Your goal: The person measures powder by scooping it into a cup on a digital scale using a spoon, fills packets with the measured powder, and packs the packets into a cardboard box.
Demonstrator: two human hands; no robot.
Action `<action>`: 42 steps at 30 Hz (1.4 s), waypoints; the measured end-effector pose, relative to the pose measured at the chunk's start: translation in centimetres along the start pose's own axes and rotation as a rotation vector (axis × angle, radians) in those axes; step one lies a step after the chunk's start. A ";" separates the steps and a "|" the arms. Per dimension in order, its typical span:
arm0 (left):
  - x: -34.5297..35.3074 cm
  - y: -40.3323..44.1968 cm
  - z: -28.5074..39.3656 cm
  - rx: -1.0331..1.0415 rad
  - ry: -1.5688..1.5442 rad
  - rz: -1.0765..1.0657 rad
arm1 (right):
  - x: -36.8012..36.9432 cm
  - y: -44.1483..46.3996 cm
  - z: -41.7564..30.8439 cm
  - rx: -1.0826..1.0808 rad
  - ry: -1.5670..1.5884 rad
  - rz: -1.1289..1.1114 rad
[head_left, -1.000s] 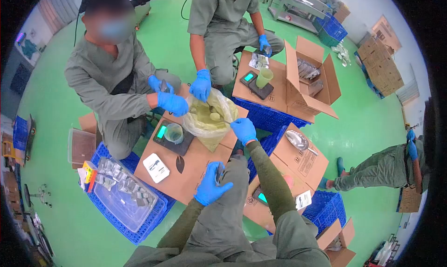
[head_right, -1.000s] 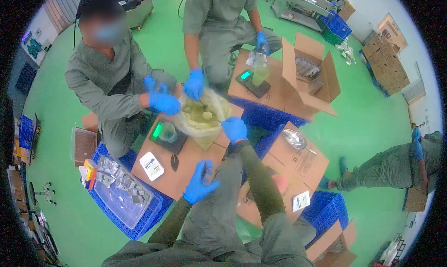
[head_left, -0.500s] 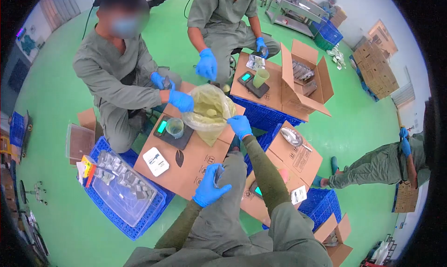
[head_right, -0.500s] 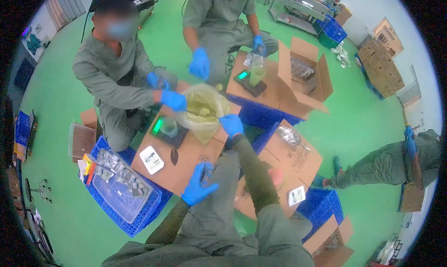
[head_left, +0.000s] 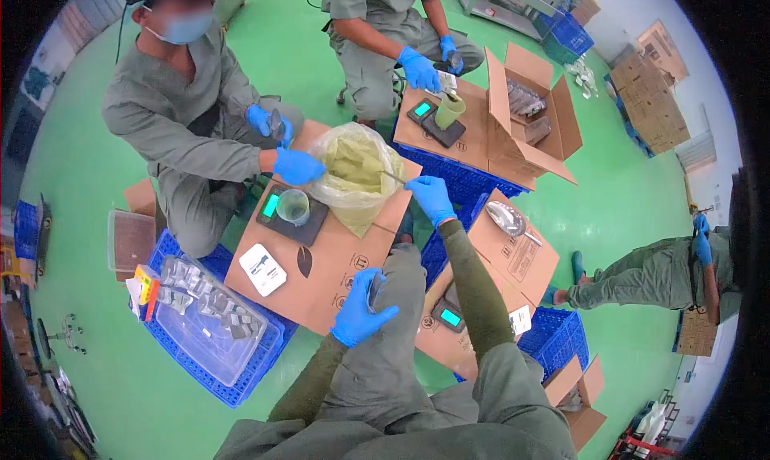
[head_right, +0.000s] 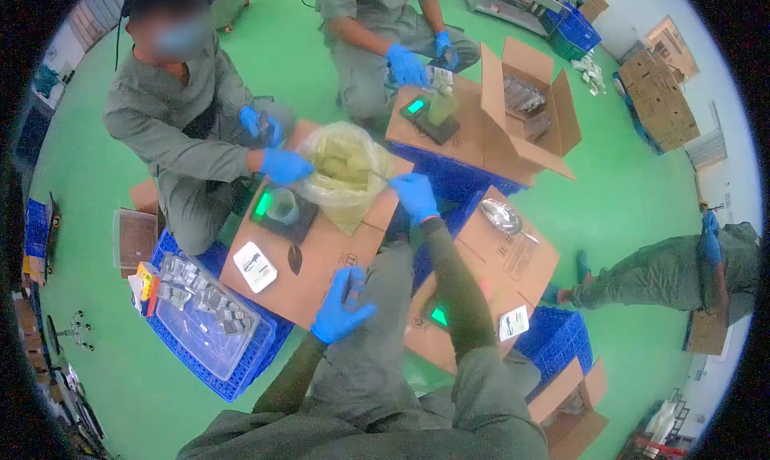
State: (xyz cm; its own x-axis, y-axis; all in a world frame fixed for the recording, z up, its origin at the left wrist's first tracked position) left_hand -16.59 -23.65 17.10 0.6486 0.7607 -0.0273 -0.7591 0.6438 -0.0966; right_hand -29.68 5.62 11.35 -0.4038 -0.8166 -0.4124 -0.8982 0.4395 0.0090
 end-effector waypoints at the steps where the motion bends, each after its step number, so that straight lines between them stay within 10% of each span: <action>1: 0.0 0.1 0.3 0.000 -0.009 0.001 | -0.7 -0.1 -0.1 -0.009 0.023 0.009; 20: 7.9 0.3 2.4 -0.059 -0.084 -0.142 | -26.7 -31.7 3.4 0.334 -0.048 0.204; 31: 15.1 -1.4 3.9 -0.063 -0.067 -0.304 | -22.9 -35.2 2.3 0.071 -0.993 0.281; 42: 16.9 -2.0 3.5 -0.019 -0.019 -0.368 | -21.8 -35.1 -0.7 -0.091 -1.294 0.288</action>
State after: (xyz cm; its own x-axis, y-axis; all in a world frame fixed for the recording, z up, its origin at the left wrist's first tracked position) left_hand -4.33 -11.75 20.33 0.8767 0.4800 0.0311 -0.4739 0.8730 -0.1151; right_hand 10.53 7.74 20.70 -0.1704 0.2659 -0.9488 -0.8377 0.4680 0.2816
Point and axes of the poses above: each hand's wrist, its own y-axis towards the middle knuckle, its own x-axis out of the palm, z = x × y, the point moved 9 cm from there along y, towards the middle knuckle, and after that the axes turned 5 degrees about -x, right-handed, at the moved point
